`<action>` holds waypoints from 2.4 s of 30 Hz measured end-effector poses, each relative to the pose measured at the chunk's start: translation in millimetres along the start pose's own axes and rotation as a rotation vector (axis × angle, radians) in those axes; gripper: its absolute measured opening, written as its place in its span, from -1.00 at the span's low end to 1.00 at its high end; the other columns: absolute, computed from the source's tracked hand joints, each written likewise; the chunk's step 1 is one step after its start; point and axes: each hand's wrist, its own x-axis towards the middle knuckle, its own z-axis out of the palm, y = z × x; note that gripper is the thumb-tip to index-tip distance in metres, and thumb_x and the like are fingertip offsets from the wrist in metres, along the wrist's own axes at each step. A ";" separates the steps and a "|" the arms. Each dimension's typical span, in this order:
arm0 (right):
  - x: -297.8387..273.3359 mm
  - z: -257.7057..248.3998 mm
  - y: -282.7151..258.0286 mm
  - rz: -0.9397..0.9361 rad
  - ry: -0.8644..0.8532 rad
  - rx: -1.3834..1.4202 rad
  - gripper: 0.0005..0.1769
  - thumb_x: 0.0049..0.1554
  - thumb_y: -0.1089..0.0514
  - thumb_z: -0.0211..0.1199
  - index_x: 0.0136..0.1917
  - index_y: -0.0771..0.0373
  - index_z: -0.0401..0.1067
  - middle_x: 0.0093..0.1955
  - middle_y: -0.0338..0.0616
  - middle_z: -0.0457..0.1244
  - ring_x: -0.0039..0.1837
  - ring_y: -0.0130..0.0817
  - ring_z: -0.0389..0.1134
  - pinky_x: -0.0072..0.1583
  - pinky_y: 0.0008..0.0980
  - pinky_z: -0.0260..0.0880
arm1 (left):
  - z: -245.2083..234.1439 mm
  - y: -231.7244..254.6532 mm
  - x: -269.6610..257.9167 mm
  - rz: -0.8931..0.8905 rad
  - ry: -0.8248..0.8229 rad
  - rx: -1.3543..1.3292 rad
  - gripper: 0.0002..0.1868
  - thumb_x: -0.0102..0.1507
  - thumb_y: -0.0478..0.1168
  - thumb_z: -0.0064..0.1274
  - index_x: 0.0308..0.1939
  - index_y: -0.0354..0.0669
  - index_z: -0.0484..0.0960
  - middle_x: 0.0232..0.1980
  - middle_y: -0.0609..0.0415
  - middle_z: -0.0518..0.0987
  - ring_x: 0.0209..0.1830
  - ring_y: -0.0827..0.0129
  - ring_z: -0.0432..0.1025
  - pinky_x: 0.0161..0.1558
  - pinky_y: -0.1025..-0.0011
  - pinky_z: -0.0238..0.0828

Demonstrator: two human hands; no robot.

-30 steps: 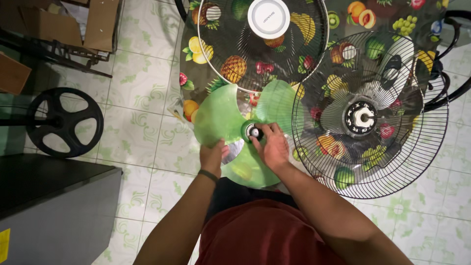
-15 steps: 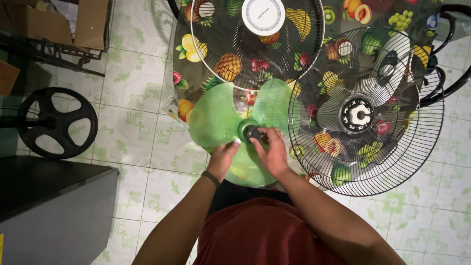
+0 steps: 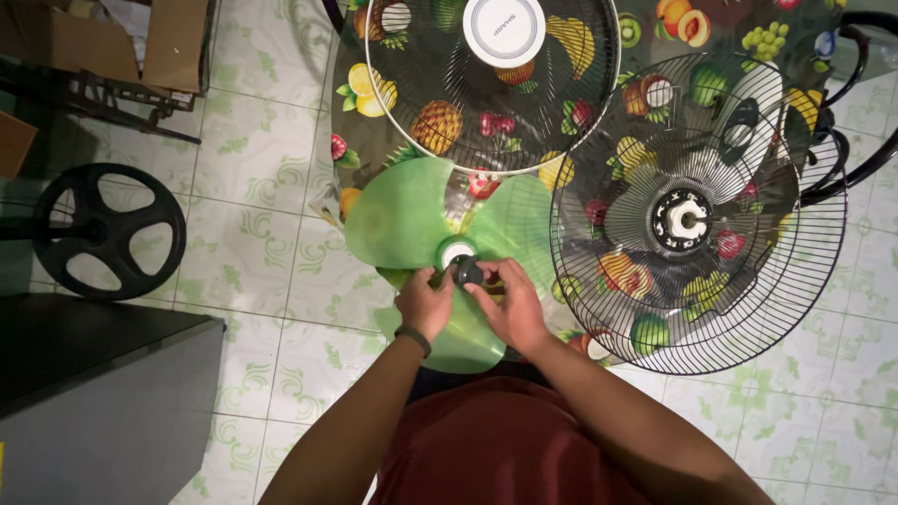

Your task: The person assembles an electric fan by hand. They attach the green fan blades to the motor hub, secure them with a nut, and then place the front wire cage over the blades, aligning and locking it into place.

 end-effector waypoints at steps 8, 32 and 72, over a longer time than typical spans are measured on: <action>-4.3 -20.7 -18.7 -0.112 0.024 -0.177 -0.59 -0.01 0.17 0.52 0.07 0.34 0.49 0.00 0.01 0.29 0.01 -0.06 0.38 0.06 -0.24 0.42 | -24.1 -19.3 -10.8 -0.116 0.066 -0.058 -0.39 0.18 0.25 0.20 -0.05 -0.24 0.68 -0.03 -0.18 0.67 0.02 -0.04 0.54 0.13 0.11 0.35; 22.5 2.0 19.7 -0.091 0.000 -0.243 -0.60 -0.04 0.23 0.47 0.06 0.30 0.47 0.02 0.09 0.39 0.03 -0.05 0.43 0.09 -0.20 0.42 | -88.1 -38.6 -20.7 -0.133 0.444 -0.151 -0.49 0.20 0.19 0.17 -0.20 -0.24 0.66 -0.20 -0.02 0.66 -0.11 0.09 0.50 0.09 0.08 0.17; 110.5 -7.8 -93.5 -0.653 -0.315 -0.674 -0.43 0.27 -0.22 0.11 0.39 0.15 0.37 0.49 0.05 0.14 0.61 0.11 -0.03 0.60 0.25 -0.37 | -149.3 48.9 -18.0 0.297 0.542 0.068 -0.59 0.22 0.14 0.23 -0.34 -0.15 0.64 -0.37 0.05 0.59 -0.27 0.11 0.45 -0.08 0.10 0.18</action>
